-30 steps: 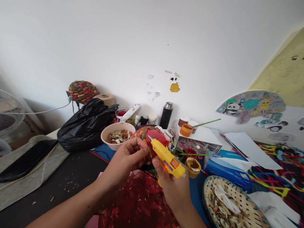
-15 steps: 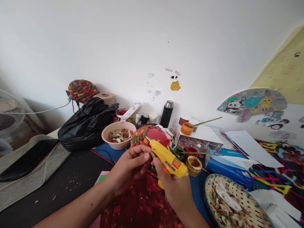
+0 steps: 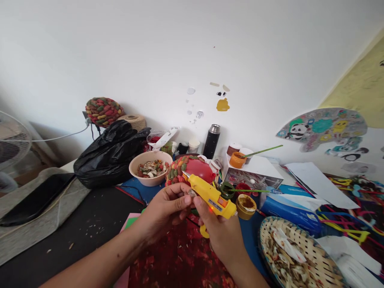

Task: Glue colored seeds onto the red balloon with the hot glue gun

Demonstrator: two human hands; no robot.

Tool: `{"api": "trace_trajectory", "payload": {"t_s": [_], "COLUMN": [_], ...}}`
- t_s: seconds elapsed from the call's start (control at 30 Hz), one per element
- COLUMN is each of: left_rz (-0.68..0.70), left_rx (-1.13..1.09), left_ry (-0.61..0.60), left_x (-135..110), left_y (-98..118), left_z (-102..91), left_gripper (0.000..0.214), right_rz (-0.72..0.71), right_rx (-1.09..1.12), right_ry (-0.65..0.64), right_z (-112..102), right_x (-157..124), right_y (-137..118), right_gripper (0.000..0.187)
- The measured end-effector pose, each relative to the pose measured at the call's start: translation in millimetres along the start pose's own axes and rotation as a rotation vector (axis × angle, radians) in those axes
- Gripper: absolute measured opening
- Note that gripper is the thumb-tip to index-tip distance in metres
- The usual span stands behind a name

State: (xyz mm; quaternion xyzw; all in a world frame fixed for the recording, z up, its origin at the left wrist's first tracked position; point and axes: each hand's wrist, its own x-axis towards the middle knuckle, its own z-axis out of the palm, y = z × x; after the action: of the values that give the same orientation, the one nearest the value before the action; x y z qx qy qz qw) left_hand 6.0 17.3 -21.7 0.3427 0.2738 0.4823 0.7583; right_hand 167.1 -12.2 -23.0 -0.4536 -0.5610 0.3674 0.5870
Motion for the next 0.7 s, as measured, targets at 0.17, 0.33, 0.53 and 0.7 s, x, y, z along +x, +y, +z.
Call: {"api": "trace_trajectory", "payload": {"t_s": [0.17, 0.33, 0.53, 0.7], "left_rz": [0.111, 0.198, 0.23, 0.205], "left_rx": [0.032, 0.095, 0.055, 0.042], "left_ry": [-0.039, -0.1, -0.194, -0.252], "left_x": [-3.2, -6.0, -10.0, -12.8], "left_y": [10.2, 21.2, 25.0, 24.0], "left_z": [-1.2, -2.8, -3.0, -1.4], "left_gripper": [0.044, 0.042, 0.035, 0.033], "right_rz": [0.014, 0.111, 0.183, 0.167], "right_rx": [0.018, 0.09, 0.179, 0.199], "right_ry": [0.037, -0.001, 0.004, 0.001], "right_z": [-1.0, -5.8, -4.8, -1.5], "right_x": [0.5, 0.9, -1.0, -3.8], "right_y": [1.4, -2.8, 5.2, 10.9], "right_gripper": [0.055, 0.064, 0.063, 0.057]}}
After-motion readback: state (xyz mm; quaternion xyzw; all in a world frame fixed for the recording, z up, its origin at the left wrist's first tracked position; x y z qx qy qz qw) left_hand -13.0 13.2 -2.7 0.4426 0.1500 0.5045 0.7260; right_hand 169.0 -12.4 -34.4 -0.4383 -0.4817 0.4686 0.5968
